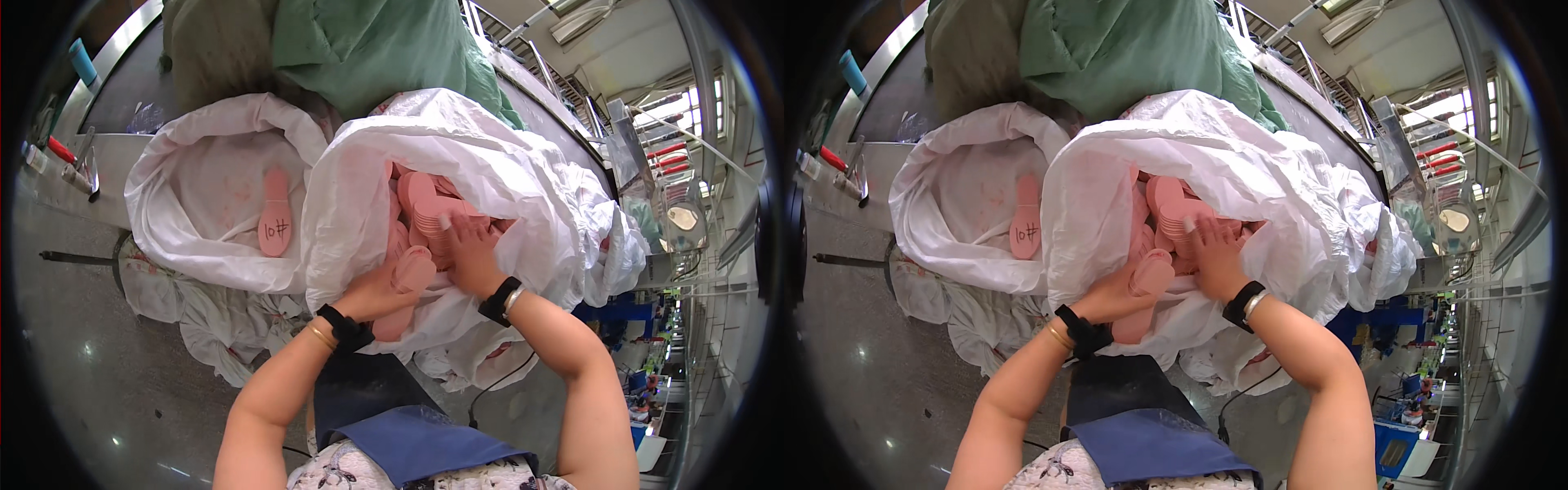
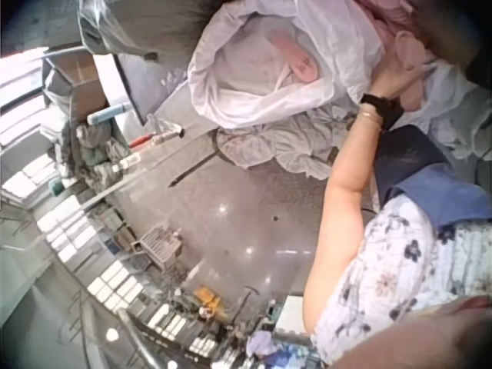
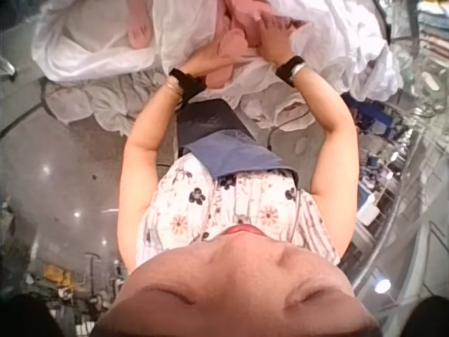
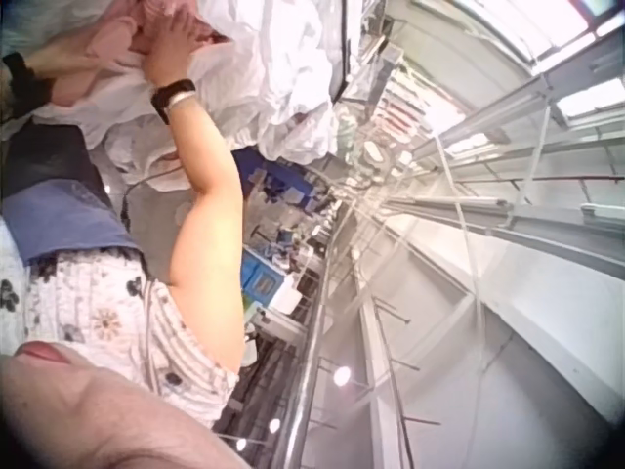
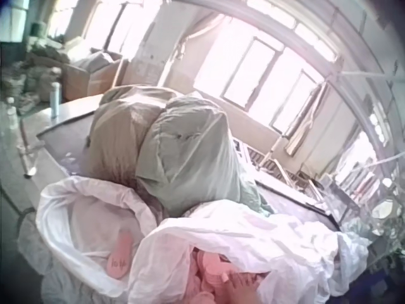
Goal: The person assembles pink slipper soles by inserting them into blue and green molds on a conveyor belt. They retrieve a stack of pink soles from a large white sack and repeatedly place them into the molds as they pass by.
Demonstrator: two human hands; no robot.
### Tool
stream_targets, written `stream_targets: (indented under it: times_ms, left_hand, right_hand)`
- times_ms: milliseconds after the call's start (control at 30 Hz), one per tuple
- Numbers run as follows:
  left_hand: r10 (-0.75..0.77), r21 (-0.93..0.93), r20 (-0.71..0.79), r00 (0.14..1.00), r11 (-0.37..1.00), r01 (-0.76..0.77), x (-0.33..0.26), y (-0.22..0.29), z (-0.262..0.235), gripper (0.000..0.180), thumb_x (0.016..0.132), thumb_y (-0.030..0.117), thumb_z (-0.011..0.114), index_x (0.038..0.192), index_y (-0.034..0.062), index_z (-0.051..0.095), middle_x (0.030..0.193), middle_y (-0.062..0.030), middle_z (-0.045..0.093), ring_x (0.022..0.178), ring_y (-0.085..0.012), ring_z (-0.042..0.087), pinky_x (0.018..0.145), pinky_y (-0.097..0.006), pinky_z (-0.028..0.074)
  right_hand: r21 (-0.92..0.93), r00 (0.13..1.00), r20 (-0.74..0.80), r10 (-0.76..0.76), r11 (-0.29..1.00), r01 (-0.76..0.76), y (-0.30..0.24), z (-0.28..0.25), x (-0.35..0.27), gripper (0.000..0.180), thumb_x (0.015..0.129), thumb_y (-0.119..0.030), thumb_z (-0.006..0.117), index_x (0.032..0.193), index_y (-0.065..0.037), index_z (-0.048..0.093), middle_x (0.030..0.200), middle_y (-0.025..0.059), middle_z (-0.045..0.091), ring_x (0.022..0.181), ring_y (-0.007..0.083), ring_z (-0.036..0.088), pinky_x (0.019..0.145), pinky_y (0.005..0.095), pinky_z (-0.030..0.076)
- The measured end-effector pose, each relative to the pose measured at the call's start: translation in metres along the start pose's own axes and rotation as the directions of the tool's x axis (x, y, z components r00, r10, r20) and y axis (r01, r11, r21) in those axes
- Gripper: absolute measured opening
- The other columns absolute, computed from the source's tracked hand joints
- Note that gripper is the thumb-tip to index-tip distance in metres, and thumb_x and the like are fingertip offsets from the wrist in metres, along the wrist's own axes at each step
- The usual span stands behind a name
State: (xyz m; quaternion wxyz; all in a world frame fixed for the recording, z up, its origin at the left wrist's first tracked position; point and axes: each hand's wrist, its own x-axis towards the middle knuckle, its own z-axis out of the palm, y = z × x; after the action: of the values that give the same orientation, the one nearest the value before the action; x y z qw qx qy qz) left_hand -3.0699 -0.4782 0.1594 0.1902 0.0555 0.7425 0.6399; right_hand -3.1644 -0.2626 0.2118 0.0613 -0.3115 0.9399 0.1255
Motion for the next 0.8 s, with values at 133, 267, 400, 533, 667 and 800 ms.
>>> stream_targets:
  times_ms: [133, 267, 400, 533, 667, 800]
  left_hand:
    - [0.028, -0.053, 0.033, 0.999, 0.998, -0.027, 0.002, -0.006, -0.003, 0.065, 0.077, 0.037, 0.066, 0.128, 0.0027, 0.045, 0.118, -0.0201, 0.059, 0.109, -0.0314, 0.058, 0.091, -0.036, 0.045]
    - [0.001, -0.054, 0.024, 1.0, 0.999, 0.0, -0.001, 0.0, -0.002, 0.066, 0.077, 0.037, 0.066, 0.13, 0.0022, 0.044, 0.118, -0.0198, 0.059, 0.109, -0.0312, 0.058, 0.092, -0.035, 0.045]
    - [0.04, -0.06, 0.037, 0.999, 0.998, -0.037, 0.003, -0.001, 0.002, 0.066, 0.078, 0.036, 0.066, 0.13, 0.0014, 0.044, 0.119, -0.0204, 0.058, 0.11, -0.0317, 0.057, 0.093, -0.036, 0.044]
    - [0.101, -0.148, -0.036, 0.994, 0.983, -0.105, 0.005, -0.016, 0.004, 0.065, 0.078, 0.034, 0.066, 0.129, 0.0005, 0.045, 0.118, -0.0186, 0.058, 0.11, -0.0288, 0.057, 0.093, -0.035, 0.044]
    - [0.081, -0.223, -0.017, 0.997, 0.971, -0.083, 0.003, -0.019, 0.001, 0.064, 0.078, 0.031, 0.068, 0.129, -0.0003, 0.045, 0.119, -0.0155, 0.057, 0.109, -0.0242, 0.056, 0.093, -0.034, 0.044]
    - [0.086, -0.26, -0.008, 0.996, 0.962, -0.085, 0.002, -0.018, -0.003, 0.065, 0.077, 0.029, 0.068, 0.13, 0.0, 0.044, 0.121, -0.0145, 0.056, 0.11, -0.0211, 0.054, 0.094, -0.033, 0.043]
  right_hand:
    - [-0.152, 0.999, 0.024, 0.049, 0.987, -0.045, 0.025, -0.001, 0.009, 0.082, 0.073, -0.011, 0.06, 0.145, -0.003, 0.023, 0.143, 0.0212, 0.034, 0.125, 0.038, 0.041, 0.102, 0.0493, 0.033]
    - [-0.397, 0.996, -0.084, 0.021, 0.916, -0.053, 0.023, 0.02, 0.009, 0.074, 0.075, -0.015, 0.061, 0.142, -0.003, 0.031, 0.132, 0.0166, 0.044, 0.122, 0.0373, 0.042, 0.098, 0.0502, 0.036]
    - [-0.445, 0.981, -0.187, 0.056, 0.885, -0.135, 0.023, 0.047, 0.014, 0.072, 0.077, -0.015, 0.06, 0.142, -0.004, 0.032, 0.132, 0.0157, 0.045, 0.12, 0.0378, 0.043, 0.098, 0.0512, 0.036]
    - [-0.24, 0.994, -0.093, -0.051, 0.97, 0.027, 0.02, 0.004, 0.019, 0.071, 0.076, -0.018, 0.061, 0.14, -0.006, 0.035, 0.131, 0.0156, 0.047, 0.117, 0.0358, 0.047, 0.101, 0.0484, 0.036]
    - [0.232, 0.953, 0.245, 0.176, 0.944, -0.234, 0.042, -0.007, 0.045, 0.085, 0.074, -0.026, 0.068, 0.145, -0.007, 0.026, 0.142, 0.0177, 0.039, 0.125, 0.0286, 0.045, 0.106, 0.0377, 0.034]
    - [0.623, 0.98, 0.191, -0.057, 0.778, -0.076, 0.041, -0.017, 0.062, 0.091, 0.073, -0.033, 0.073, 0.145, -0.005, 0.025, 0.142, 0.018, 0.04, 0.132, 0.0274, 0.038, 0.107, 0.0339, 0.033]
